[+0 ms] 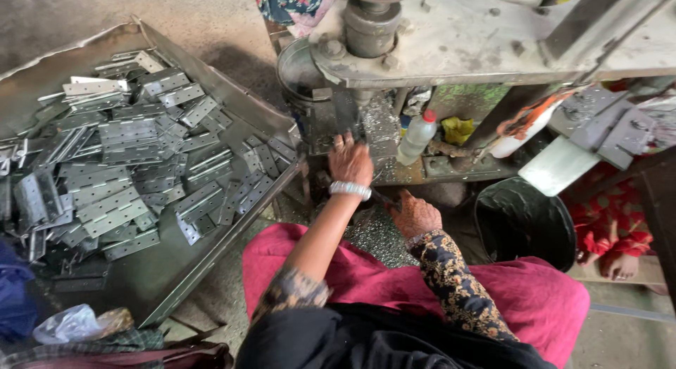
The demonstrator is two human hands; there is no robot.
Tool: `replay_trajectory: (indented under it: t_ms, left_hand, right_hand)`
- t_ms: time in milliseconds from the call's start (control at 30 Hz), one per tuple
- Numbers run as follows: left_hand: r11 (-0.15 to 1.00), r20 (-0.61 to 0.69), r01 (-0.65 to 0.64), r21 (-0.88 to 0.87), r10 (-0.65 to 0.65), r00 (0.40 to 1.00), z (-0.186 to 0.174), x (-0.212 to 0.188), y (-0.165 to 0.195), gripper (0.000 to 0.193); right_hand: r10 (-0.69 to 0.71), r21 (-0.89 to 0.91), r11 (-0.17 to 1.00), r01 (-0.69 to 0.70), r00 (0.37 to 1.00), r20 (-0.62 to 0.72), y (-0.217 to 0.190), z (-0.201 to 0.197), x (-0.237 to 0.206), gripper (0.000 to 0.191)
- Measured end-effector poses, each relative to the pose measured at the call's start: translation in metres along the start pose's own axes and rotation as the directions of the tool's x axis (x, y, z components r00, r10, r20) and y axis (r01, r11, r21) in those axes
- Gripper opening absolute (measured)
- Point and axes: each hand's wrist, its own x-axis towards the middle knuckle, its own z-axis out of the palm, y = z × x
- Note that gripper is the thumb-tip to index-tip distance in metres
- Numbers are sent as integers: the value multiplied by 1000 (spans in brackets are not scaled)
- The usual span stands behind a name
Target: The person operates a manual punching machine to process metal hinge plates. They pick up each plate from a pile, position it under the press, and activate the machine to create holes, then place the finished piece into a collection bin.
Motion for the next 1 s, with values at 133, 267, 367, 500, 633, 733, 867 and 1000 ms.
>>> replay_trajectory:
  t_ms: [133, 267, 367, 500, 633, 733, 867, 1000]
  left_hand:
    - [990, 206, -74, 118, 49, 977, -21, -29, -26, 53]
    - [951, 177, -90, 294, 38, 983, -27, -3, -14, 55]
    - [932, 350, -84, 352, -48, 935, -20, 24, -4, 43]
    - [943, 181, -41, 330, -21, 983, -12, 20, -8, 56]
    - [977, 133, -50, 210, 22, 991, -8, -1, -16, 51]
    - [981, 233, -58, 187, 13, 972, -5, 2, -18, 45]
    - [973, 242, -34, 227, -22, 970, 0, 17, -17, 46]
    - [985, 66, -42, 169, 31, 997, -4, 18, -18, 54]
  right_hand:
    - [-85, -166, 982, 95, 994, 67, -3, 13, 12, 62]
    - [-187, -191, 964, 186, 982, 14, 3, 15, 34, 63]
    - [-151, -130, 979, 155, 988, 42, 18, 26, 39, 59]
    - [28, -52, 998, -22, 994, 105, 33, 73, 3, 57]
    - [77, 142, 985, -95, 989, 128, 39, 89, -6, 60]
    - [16, 21, 1000, -19, 992, 128, 41, 76, 15, 70]
    - [-69, -169, 984, 64, 997, -26, 43, 79, 21, 66]
    - [26, -36, 999, -26, 999, -19, 42, 102, 1, 63]
